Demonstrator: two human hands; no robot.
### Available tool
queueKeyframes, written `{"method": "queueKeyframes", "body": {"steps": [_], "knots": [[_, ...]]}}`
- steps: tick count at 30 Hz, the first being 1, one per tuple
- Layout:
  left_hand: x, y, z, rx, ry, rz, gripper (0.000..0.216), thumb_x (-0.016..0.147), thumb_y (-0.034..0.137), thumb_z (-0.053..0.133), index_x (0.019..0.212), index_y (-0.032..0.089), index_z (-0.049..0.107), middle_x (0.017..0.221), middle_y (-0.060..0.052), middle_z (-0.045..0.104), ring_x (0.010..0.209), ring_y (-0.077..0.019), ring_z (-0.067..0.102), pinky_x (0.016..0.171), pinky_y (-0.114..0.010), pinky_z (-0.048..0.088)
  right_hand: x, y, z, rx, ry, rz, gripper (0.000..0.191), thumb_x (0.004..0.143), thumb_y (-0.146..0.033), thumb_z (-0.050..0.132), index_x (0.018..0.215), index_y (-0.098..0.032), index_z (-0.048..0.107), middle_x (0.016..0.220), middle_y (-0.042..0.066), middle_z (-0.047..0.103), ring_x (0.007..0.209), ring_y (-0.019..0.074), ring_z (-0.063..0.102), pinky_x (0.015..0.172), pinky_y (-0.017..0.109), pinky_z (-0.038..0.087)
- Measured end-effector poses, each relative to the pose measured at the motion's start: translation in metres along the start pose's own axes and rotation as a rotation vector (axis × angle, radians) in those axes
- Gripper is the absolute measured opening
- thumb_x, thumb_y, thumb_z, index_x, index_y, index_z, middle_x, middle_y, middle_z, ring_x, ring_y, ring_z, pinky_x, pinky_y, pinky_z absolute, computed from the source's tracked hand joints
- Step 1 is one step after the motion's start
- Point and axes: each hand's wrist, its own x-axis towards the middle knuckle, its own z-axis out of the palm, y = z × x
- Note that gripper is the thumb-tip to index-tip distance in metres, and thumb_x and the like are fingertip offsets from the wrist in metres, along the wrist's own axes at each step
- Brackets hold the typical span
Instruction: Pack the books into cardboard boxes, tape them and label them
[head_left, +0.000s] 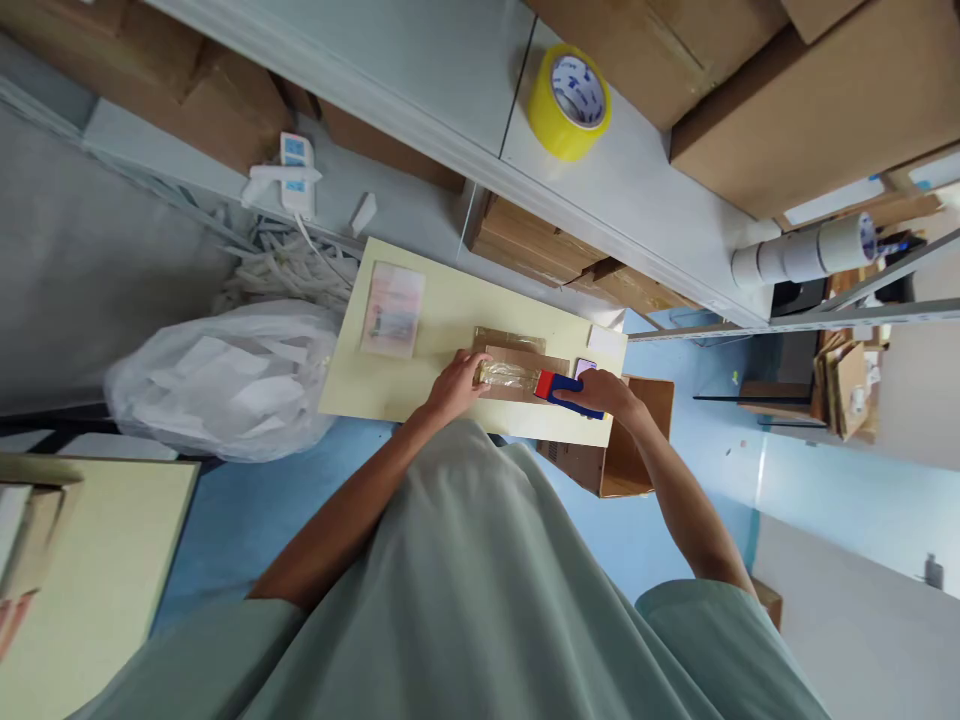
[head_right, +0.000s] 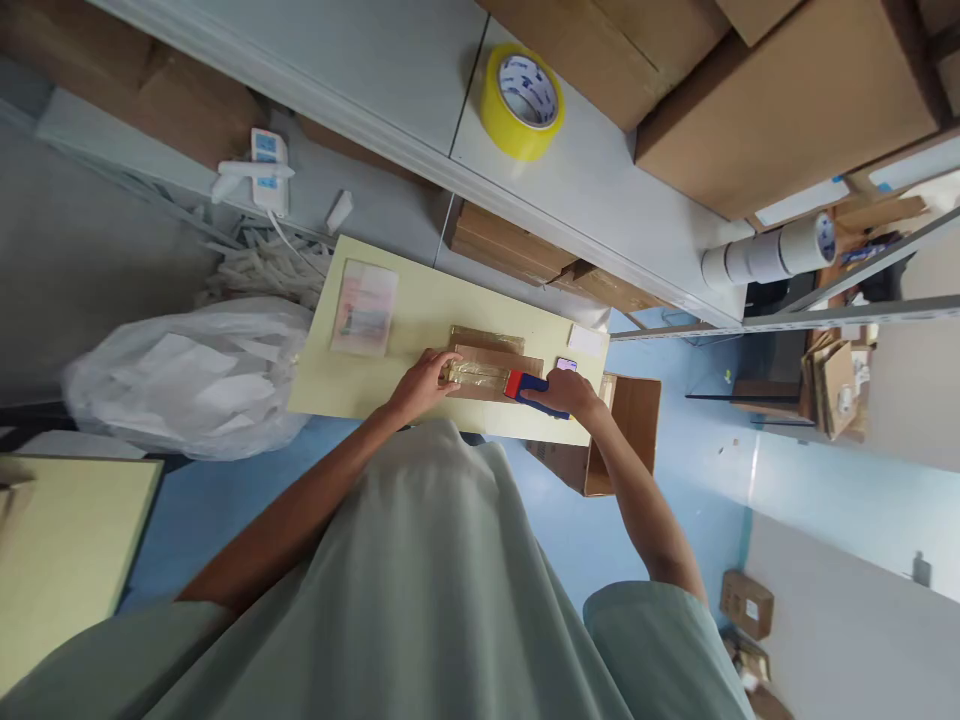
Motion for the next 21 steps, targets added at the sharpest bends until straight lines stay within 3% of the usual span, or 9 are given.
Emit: {"method": "queueKeyframes", "body": {"steps": [5, 7, 9, 11, 14, 18, 21], "knots": [[-0.008, 0.007, -0.003, 0.072, 0.000, -0.028, 0.056, 0.088, 0.017, 0.080, 0.139, 0.026, 0.061, 0.127, -0.010, 0.062, 0.106, -0.0255, 0.072, 0.103, -0.044, 0.060, 0.027, 0.006, 0.011, 0.018, 0.028, -0.066, 0.061, 0.099, -0.069, 0.069, 0.116, -0.012, 0.079, 0.111, 0.020, 0.083, 0.106, 0.0310, 0.079, 0.084, 0.031, 0.054], [-0.014, 0.015, -0.003, 0.148, 0.040, -0.030, 0.060, 0.090, 0.018, 0.078, 0.146, 0.024, 0.057, 0.132, -0.013, 0.063, 0.120, -0.0306, 0.069, 0.110, -0.049, 0.057, 0.033, 0.008, 0.013, 0.043, 0.031, -0.093, 0.058, 0.099, -0.066, 0.070, 0.119, -0.012, 0.078, 0.110, 0.020, 0.083, 0.108, 0.0319, 0.079, 0.085, 0.032, 0.055], [-0.018, 0.026, 0.001, 0.244, 0.098, 0.002, 0.069, 0.093, 0.019, 0.073, 0.157, 0.024, 0.049, 0.148, -0.019, 0.058, 0.143, -0.0362, 0.057, 0.120, -0.055, 0.049, 0.036, 0.009, 0.015, 0.068, 0.035, -0.127, 0.058, 0.098, -0.065, 0.072, 0.123, -0.013, 0.078, 0.111, 0.020, 0.083, 0.109, 0.0329, 0.079, 0.086, 0.032, 0.055], [-0.018, 0.040, 0.011, 0.334, 0.118, 0.062, 0.076, 0.098, 0.023, 0.067, 0.167, 0.022, 0.037, 0.168, -0.023, 0.042, 0.162, -0.0399, 0.035, 0.129, -0.061, 0.037, 0.038, 0.011, 0.015, 0.080, 0.042, -0.161, 0.060, 0.097, -0.065, 0.073, 0.129, -0.014, 0.076, 0.115, 0.021, 0.083, 0.112, 0.0348, 0.078, 0.089, 0.034, 0.056], [-0.009, 0.059, 0.033, 0.421, 0.058, 0.118, 0.080, 0.105, 0.035, 0.057, 0.175, 0.016, 0.022, 0.182, -0.025, 0.018, 0.171, -0.0419, 0.008, 0.133, -0.068, 0.021, 0.038, 0.016, 0.012, 0.084, 0.038, -0.205, 0.064, 0.098, -0.064, 0.071, 0.139, -0.015, 0.072, 0.123, 0.022, 0.081, 0.117, 0.0368, 0.077, 0.092, 0.037, 0.056], [0.009, 0.065, 0.058, 0.481, 0.019, 0.042, 0.074, 0.109, 0.045, 0.045, 0.176, 0.018, 0.024, 0.185, -0.019, 0.013, 0.172, -0.0390, -0.001, 0.135, -0.070, 0.008, 0.041, 0.022, 0.010, 0.102, 0.034, -0.257, 0.061, 0.100, -0.060, 0.070, 0.142, -0.017, 0.070, 0.127, 0.020, 0.080, 0.119, 0.0353, 0.076, 0.094, 0.036, 0.056], [0.014, 0.058, 0.064, 0.523, 0.019, 0.009, 0.073, 0.110, 0.049, 0.042, 0.175, 0.019, 0.027, 0.186, -0.014, 0.012, 0.172, -0.0366, -0.004, 0.136, -0.069, 0.004, 0.045, 0.024, 0.010, 0.135, 0.034, -0.303, 0.059, 0.101, -0.059, 0.068, 0.144, -0.018, 0.069, 0.125, 0.018, 0.080, 0.116, 0.0340, 0.077, 0.093, 0.035, 0.056]]}}
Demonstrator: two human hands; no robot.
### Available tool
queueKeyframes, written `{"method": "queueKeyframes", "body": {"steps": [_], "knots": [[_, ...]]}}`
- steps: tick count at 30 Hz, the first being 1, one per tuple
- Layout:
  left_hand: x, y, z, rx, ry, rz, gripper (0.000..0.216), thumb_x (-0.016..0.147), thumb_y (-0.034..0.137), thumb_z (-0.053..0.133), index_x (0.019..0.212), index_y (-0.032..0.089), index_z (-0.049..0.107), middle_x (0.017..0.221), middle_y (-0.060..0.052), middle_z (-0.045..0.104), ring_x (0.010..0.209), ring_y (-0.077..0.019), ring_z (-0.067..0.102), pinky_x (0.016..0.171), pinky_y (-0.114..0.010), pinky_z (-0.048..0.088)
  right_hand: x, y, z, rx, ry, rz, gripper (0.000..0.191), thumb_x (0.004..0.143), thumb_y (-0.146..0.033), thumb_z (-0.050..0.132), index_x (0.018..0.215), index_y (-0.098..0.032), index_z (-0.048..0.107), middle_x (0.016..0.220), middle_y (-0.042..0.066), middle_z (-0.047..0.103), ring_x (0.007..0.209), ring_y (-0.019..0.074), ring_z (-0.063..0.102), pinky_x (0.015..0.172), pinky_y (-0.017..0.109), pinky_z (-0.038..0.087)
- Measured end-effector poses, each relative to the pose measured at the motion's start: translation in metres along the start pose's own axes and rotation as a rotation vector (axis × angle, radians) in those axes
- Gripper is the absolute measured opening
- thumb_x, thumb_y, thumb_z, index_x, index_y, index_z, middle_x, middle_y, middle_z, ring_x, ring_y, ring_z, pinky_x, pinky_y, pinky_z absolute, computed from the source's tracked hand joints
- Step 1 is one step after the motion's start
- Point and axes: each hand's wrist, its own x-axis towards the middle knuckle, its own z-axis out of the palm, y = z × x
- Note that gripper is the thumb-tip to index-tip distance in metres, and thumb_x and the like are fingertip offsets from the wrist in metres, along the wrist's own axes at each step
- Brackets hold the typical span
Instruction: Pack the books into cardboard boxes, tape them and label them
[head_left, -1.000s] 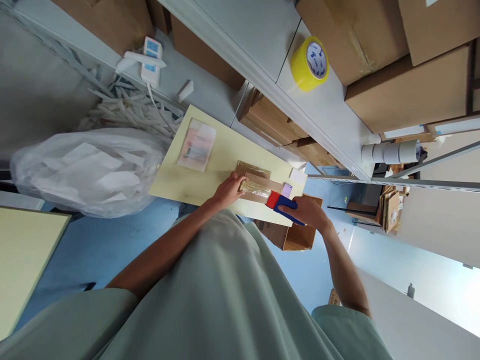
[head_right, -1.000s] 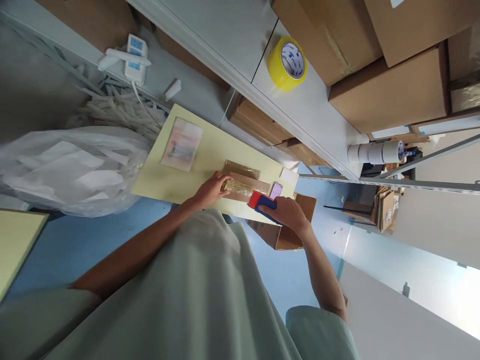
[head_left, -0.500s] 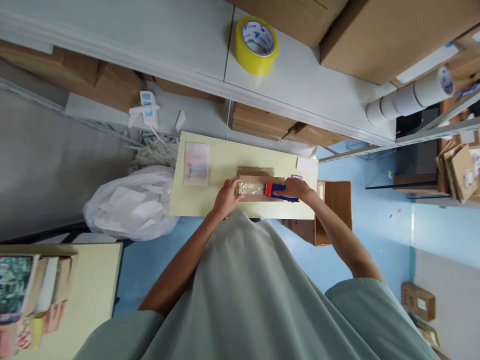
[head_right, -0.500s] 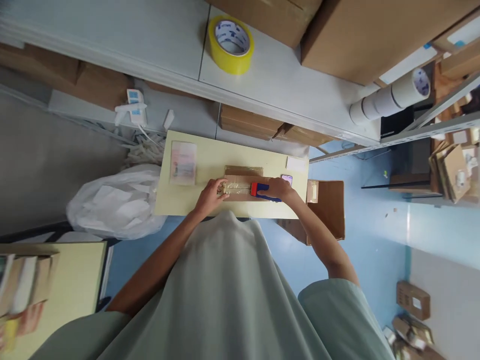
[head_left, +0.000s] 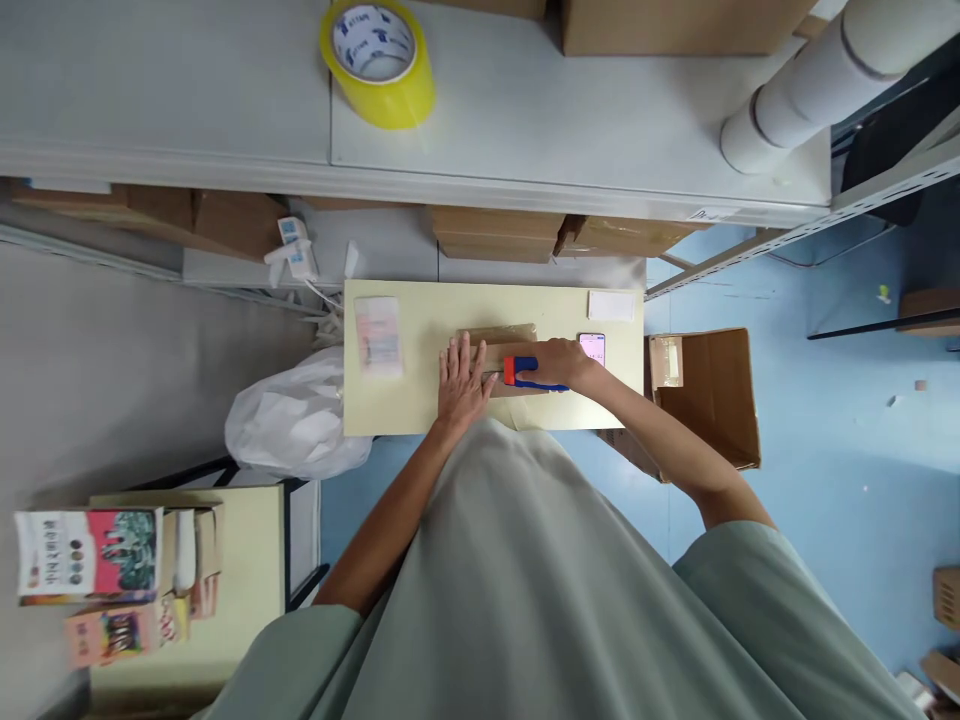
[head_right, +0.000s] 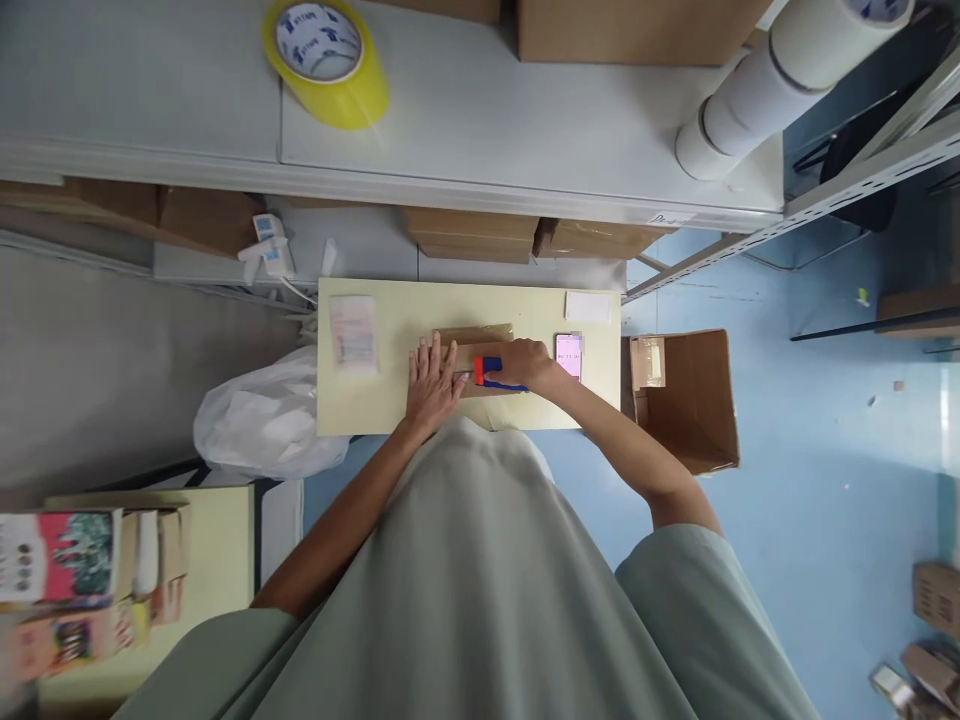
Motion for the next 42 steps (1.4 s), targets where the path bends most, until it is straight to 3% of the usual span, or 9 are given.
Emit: {"method": "queueKeyframes", "body": {"steps": [4, 8, 11, 14, 18, 24, 31, 37, 42], "knots": [[-0.001, -0.005, 0.003, 0.093, 0.001, 0.003, 0.075, 0.111, 0.054, 0.036, 0.175, 0.016, 0.029, 0.186, -0.015, 0.009, 0.172, -0.0361, -0.005, 0.137, -0.067, 0.005, -0.001, 0.017, -0.002, 0.024, -0.030, -0.043, 0.057, 0.100, -0.063, 0.066, 0.136, -0.019, 0.074, 0.111, 0.015, 0.083, 0.101, 0.0324, 0.080, 0.085, 0.036, 0.058], [-0.002, -0.004, 0.004, 0.141, 0.015, 0.004, 0.076, 0.112, 0.056, 0.034, 0.175, 0.014, 0.029, 0.185, -0.015, 0.009, 0.172, -0.0379, -0.004, 0.137, -0.068, 0.006, -0.017, 0.071, -0.012, 0.010, -0.075, -0.017, 0.065, 0.095, -0.073, 0.069, 0.114, -0.011, 0.079, 0.093, 0.018, 0.082, 0.088, 0.0326, 0.080, 0.078, 0.036, 0.058], [-0.001, -0.003, 0.006, 0.135, 0.021, -0.003, 0.077, 0.112, 0.056, 0.036, 0.174, 0.012, 0.031, 0.185, -0.017, 0.010, 0.172, -0.0395, -0.002, 0.137, -0.069, 0.006, -0.030, 0.113, -0.017, 0.025, -0.099, 0.041, 0.067, 0.094, -0.075, 0.070, 0.112, -0.011, 0.079, 0.085, 0.016, 0.081, 0.082, 0.0301, 0.079, 0.076, 0.035, 0.057], [0.000, -0.003, 0.006, 0.126, 0.023, -0.002, 0.077, 0.111, 0.056, 0.038, 0.174, 0.012, 0.032, 0.184, -0.018, 0.010, 0.172, -0.0407, -0.002, 0.137, -0.069, 0.007, -0.031, 0.129, -0.015, 0.030, -0.102, 0.061, 0.063, 0.096, -0.070, 0.071, 0.113, -0.010, 0.079, 0.085, 0.015, 0.081, 0.082, 0.0293, 0.080, 0.077, 0.034, 0.057], [0.000, -0.003, 0.006, 0.136, 0.024, -0.007, 0.077, 0.111, 0.054, 0.039, 0.174, 0.012, 0.031, 0.184, -0.018, 0.011, 0.172, -0.0410, -0.001, 0.136, -0.070, 0.006, -0.015, 0.119, -0.003, -0.034, -0.046, 0.085, 0.057, 0.097, -0.057, 0.076, 0.124, -0.008, 0.076, 0.105, 0.021, 0.082, 0.103, 0.0331, 0.080, 0.087, 0.036, 0.058], [0.000, -0.001, 0.005, 0.141, 0.018, 0.000, 0.078, 0.111, 0.054, 0.037, 0.174, 0.008, 0.031, 0.184, -0.020, 0.008, 0.171, -0.0430, -0.001, 0.136, -0.070, 0.007, 0.005, 0.112, 0.021, -0.028, 0.028, 0.113, 0.058, 0.096, -0.057, 0.077, 0.131, -0.010, 0.075, 0.126, 0.024, 0.078, 0.121, 0.0359, 0.075, 0.094, 0.039, 0.059], [-0.003, -0.006, 0.005, 0.145, 0.013, 0.010, 0.079, 0.111, 0.056, 0.037, 0.174, 0.008, 0.031, 0.184, -0.021, 0.009, 0.171, -0.0429, -0.002, 0.136, -0.070, 0.008, 0.014, 0.090, 0.045, -0.020, 0.130, 0.094, 0.045, 0.099, -0.046, 0.073, 0.124, -0.010, 0.077, 0.119, 0.025, 0.079, 0.113, 0.0355, 0.077, 0.088, 0.037, 0.056], [-0.004, -0.013, 0.006, 0.147, 0.011, 0.030, 0.079, 0.111, 0.057, 0.035, 0.174, 0.010, 0.030, 0.185, -0.018, 0.006, 0.172, -0.0413, -0.004, 0.137, -0.068, 0.007, 0.022, 0.069, 0.072, -0.046, 0.219, 0.069, 0.024, 0.102, -0.021, 0.063, 0.117, -0.009, 0.078, 0.117, 0.027, 0.079, 0.109, 0.0352, 0.076, 0.081, 0.036, 0.051], [-0.016, -0.026, 0.000, 0.199, 0.005, 0.027, 0.079, 0.111, 0.056, 0.034, 0.174, 0.009, 0.030, 0.185, -0.019, 0.005, 0.172, -0.0401, -0.004, 0.137, -0.066, 0.007, 0.029, 0.046, 0.108, 0.014, 0.164, 0.097, 0.030, 0.105, -0.020, 0.056, 0.125, -0.006, 0.073, 0.114, 0.029, 0.078, 0.103, 0.0345, 0.076, 0.076, 0.038, 0.050]]}}
